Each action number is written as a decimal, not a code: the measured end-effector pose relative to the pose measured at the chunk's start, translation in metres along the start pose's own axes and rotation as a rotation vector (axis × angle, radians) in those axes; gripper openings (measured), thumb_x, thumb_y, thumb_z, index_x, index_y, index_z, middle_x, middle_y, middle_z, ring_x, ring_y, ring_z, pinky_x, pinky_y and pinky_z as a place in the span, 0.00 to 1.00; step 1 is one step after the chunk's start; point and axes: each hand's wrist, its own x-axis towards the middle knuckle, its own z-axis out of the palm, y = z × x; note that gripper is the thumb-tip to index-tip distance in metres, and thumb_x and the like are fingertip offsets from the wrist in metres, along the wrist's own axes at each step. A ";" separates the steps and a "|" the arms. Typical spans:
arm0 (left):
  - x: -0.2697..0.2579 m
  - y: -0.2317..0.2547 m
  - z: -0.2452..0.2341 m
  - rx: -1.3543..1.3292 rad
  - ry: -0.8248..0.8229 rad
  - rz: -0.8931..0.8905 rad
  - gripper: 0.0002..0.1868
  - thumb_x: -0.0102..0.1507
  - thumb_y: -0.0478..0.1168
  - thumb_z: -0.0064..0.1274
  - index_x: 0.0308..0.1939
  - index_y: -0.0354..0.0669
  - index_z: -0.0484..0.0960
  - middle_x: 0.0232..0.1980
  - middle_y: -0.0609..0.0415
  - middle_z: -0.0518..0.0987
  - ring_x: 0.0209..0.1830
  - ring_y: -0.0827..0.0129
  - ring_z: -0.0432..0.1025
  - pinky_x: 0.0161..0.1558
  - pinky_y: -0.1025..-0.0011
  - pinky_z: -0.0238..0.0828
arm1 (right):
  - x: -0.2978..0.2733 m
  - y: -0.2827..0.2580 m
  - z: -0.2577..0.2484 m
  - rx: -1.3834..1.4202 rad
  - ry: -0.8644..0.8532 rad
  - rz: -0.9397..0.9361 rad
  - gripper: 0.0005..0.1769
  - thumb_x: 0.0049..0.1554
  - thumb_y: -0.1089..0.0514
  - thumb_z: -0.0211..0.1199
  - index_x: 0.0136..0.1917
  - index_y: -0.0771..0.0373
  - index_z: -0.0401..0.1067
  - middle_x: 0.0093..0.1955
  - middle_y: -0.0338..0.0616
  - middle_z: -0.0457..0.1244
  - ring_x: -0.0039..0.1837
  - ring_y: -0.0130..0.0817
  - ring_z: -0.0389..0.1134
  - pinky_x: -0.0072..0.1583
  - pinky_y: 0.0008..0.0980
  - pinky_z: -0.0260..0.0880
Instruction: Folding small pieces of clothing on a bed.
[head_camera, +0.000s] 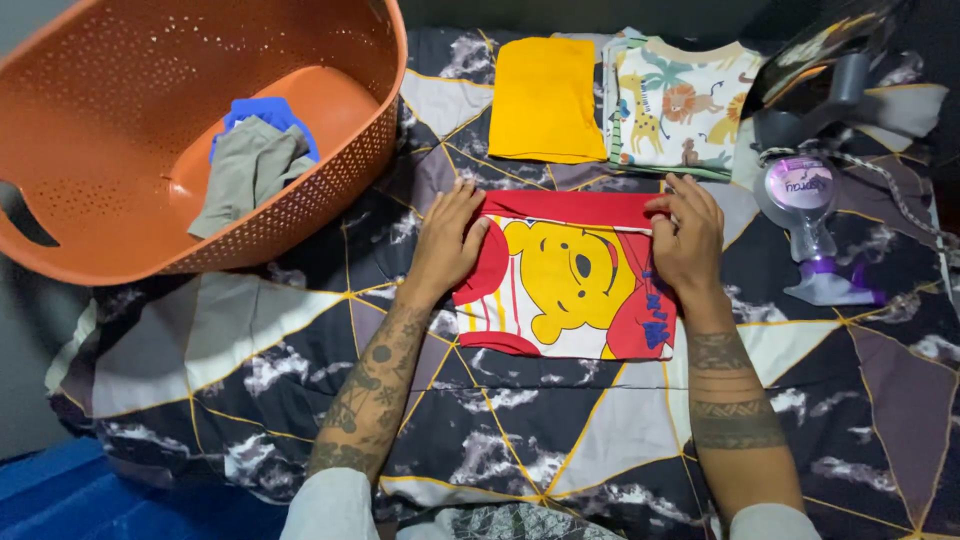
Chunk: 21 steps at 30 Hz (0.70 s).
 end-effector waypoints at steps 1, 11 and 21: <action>0.003 0.007 -0.001 0.000 -0.002 0.005 0.21 0.70 0.41 0.50 0.65 0.36 0.77 0.74 0.39 0.70 0.79 0.49 0.59 0.77 0.52 0.51 | 0.001 -0.007 0.003 -0.002 0.005 0.002 0.08 0.56 0.65 0.59 0.48 0.63 0.78 0.70 0.58 0.66 0.75 0.58 0.62 0.74 0.52 0.56; 0.022 0.051 0.068 0.090 -0.064 0.200 0.28 0.70 0.44 0.48 0.72 0.34 0.67 0.79 0.39 0.64 0.83 0.50 0.53 0.80 0.51 0.42 | -0.003 -0.040 0.052 -0.168 -0.307 -0.155 0.29 0.68 0.51 0.47 0.77 0.66 0.60 0.80 0.60 0.53 0.81 0.57 0.50 0.77 0.55 0.45; -0.004 0.016 0.014 0.240 -0.152 0.086 0.37 0.69 0.56 0.47 0.74 0.31 0.64 0.79 0.38 0.60 0.81 0.49 0.50 0.76 0.49 0.39 | -0.027 0.023 0.017 -0.240 -0.159 0.119 0.30 0.72 0.48 0.46 0.79 0.68 0.60 0.80 0.60 0.55 0.81 0.57 0.51 0.75 0.59 0.45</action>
